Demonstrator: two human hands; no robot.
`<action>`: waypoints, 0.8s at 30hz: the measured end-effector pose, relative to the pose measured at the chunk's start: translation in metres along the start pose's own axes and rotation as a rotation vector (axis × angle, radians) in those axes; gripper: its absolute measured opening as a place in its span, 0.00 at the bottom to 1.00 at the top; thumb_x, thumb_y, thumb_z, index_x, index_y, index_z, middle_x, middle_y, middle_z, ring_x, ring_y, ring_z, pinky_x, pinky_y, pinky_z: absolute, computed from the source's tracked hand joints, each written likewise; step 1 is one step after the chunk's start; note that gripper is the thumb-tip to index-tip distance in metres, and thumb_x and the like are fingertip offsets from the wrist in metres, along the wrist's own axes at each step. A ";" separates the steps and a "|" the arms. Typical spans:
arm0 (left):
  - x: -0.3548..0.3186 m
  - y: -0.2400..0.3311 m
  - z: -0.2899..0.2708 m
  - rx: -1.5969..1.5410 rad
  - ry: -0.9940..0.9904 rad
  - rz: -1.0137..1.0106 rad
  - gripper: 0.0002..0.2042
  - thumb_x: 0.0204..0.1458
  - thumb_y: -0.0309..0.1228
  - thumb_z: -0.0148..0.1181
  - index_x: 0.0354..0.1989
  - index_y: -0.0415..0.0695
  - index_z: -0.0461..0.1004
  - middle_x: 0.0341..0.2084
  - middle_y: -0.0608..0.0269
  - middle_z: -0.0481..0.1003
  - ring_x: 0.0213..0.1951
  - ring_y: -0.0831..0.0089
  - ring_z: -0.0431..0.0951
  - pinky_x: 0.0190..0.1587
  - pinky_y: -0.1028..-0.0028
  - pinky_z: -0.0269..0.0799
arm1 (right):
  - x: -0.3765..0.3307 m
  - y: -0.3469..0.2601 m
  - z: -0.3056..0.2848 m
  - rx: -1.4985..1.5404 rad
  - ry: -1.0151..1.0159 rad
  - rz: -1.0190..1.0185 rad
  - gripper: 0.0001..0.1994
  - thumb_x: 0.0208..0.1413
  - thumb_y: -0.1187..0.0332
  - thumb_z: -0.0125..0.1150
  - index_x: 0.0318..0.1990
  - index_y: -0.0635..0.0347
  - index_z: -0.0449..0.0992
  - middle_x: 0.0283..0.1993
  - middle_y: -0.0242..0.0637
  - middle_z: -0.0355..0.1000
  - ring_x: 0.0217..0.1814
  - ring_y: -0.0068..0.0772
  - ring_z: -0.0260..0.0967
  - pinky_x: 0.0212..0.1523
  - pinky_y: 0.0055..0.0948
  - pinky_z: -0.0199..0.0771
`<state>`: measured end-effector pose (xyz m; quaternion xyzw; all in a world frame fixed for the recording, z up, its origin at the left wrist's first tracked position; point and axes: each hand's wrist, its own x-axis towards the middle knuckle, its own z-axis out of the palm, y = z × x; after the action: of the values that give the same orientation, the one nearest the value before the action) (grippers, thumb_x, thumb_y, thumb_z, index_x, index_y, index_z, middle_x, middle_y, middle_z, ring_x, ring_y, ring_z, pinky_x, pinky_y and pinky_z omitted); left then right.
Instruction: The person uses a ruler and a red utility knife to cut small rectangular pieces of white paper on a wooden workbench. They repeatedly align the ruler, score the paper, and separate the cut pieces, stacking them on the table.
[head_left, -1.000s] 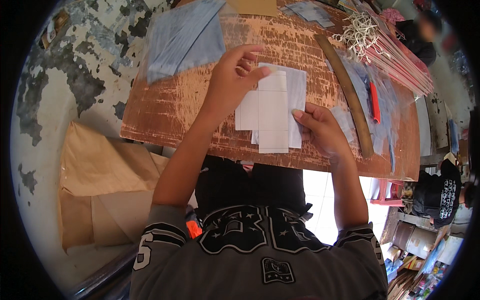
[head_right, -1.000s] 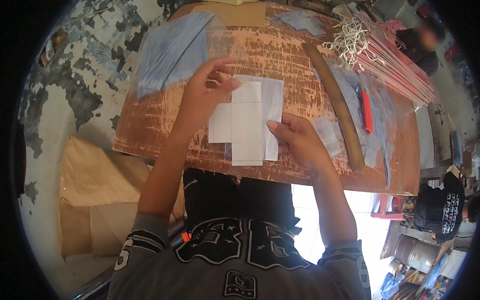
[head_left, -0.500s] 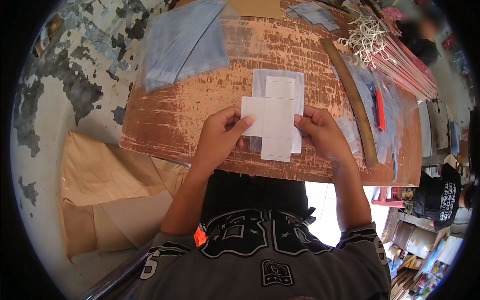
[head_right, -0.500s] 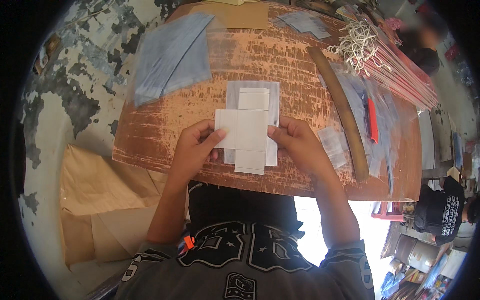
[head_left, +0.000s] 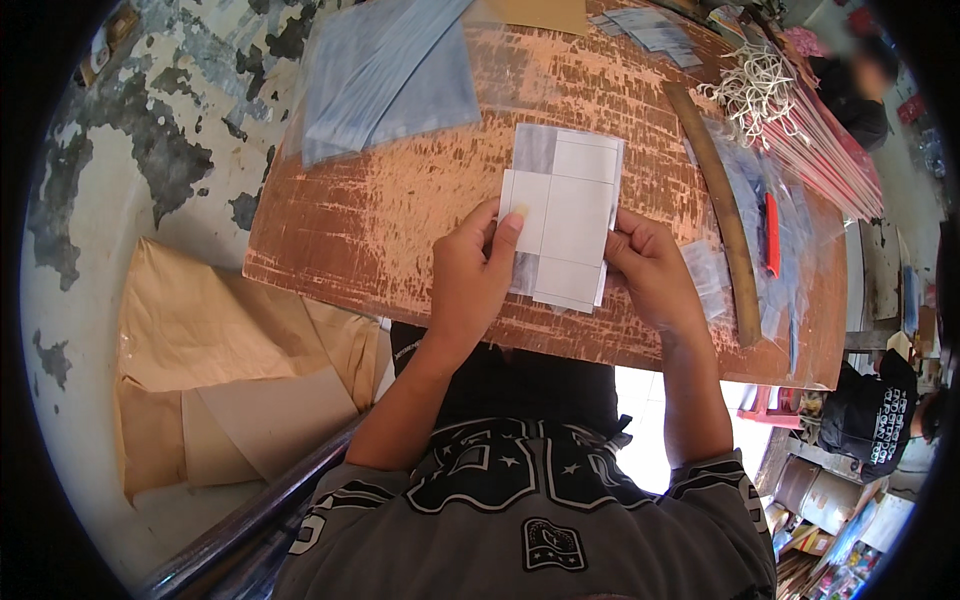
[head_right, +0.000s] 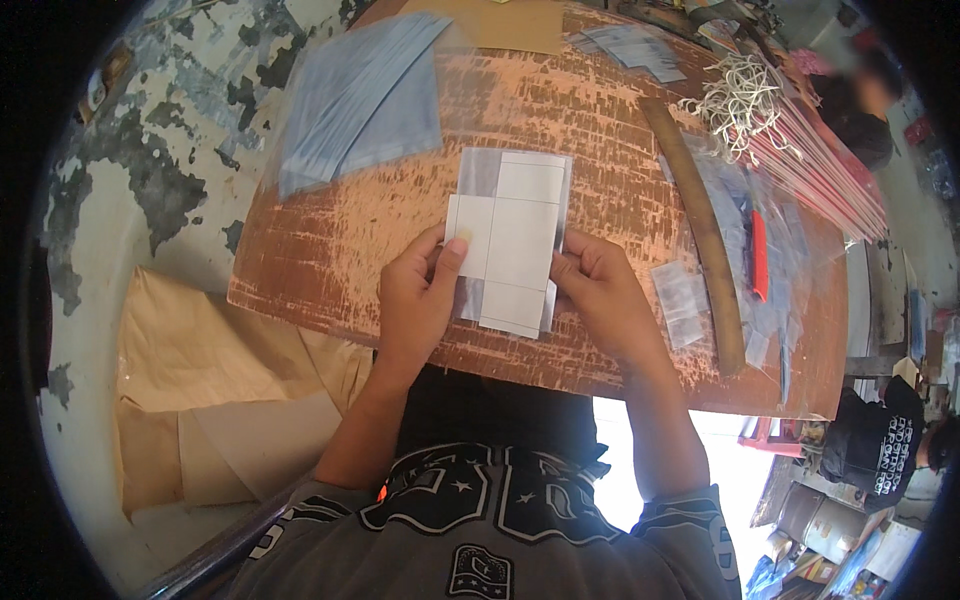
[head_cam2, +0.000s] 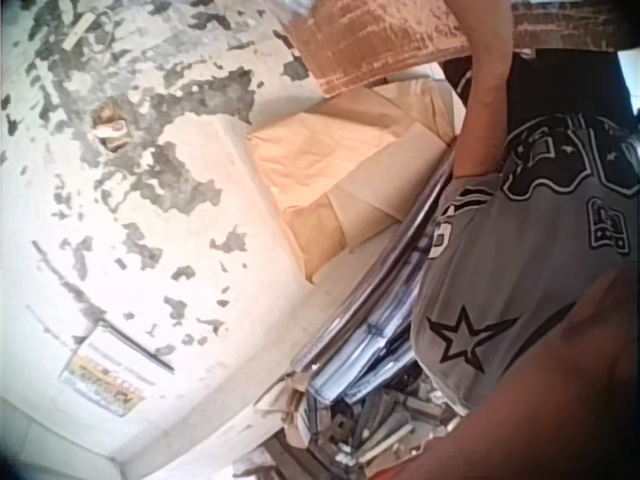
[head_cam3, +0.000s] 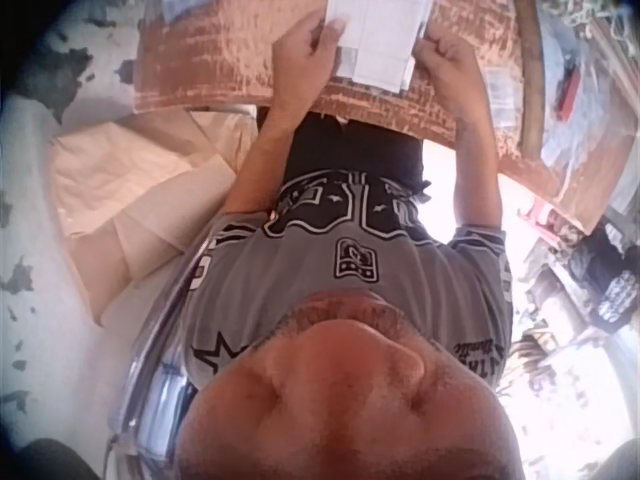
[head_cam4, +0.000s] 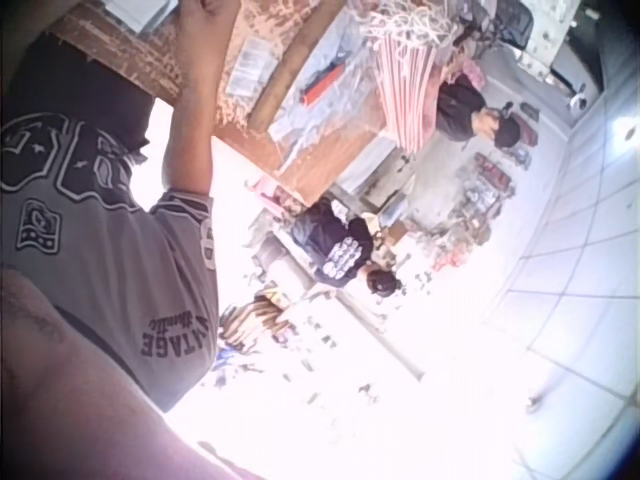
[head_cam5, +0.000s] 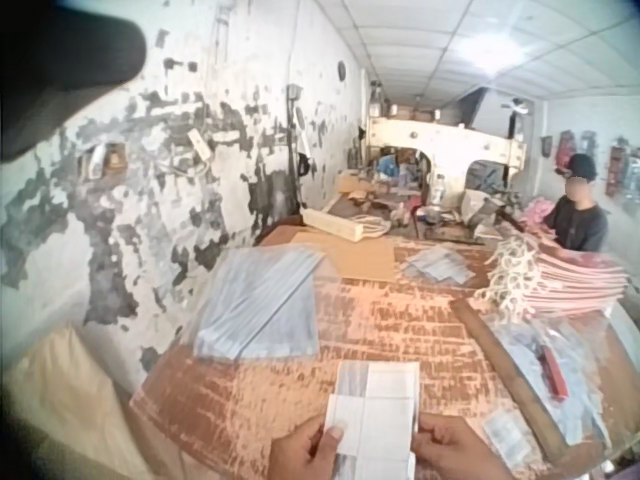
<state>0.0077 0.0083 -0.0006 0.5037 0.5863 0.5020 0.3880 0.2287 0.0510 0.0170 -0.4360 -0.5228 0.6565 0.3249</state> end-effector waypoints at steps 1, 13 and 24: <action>-0.001 0.003 0.000 0.043 -0.001 -0.019 0.19 0.74 0.35 0.61 0.64 0.34 0.79 0.39 0.63 0.86 0.35 0.84 0.79 0.38 0.78 0.75 | -0.001 0.000 0.001 0.000 0.016 -0.002 0.18 0.79 0.62 0.57 0.65 0.64 0.79 0.48 0.30 0.85 0.46 0.16 0.82 0.44 0.21 0.84; -0.013 -0.002 0.009 -0.025 0.086 0.110 0.24 0.74 0.30 0.59 0.76 0.38 0.69 0.44 0.58 0.83 0.42 0.82 0.78 0.45 0.78 0.75 | -0.011 0.006 0.009 0.121 0.013 -0.037 0.18 0.77 0.67 0.57 0.67 0.65 0.77 0.51 0.34 0.86 0.46 0.17 0.83 0.43 0.20 0.84; -0.016 -0.007 0.017 -0.219 0.093 0.167 0.25 0.75 0.31 0.59 0.77 0.39 0.68 0.53 0.57 0.84 0.45 0.82 0.78 0.48 0.78 0.76 | -0.022 0.006 0.010 0.110 -0.007 -0.040 0.19 0.77 0.66 0.57 0.68 0.66 0.76 0.55 0.33 0.83 0.50 0.18 0.82 0.48 0.22 0.85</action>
<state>0.0255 -0.0039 -0.0116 0.4814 0.5014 0.6165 0.3699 0.2286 0.0259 0.0169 -0.4046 -0.4955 0.6792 0.3598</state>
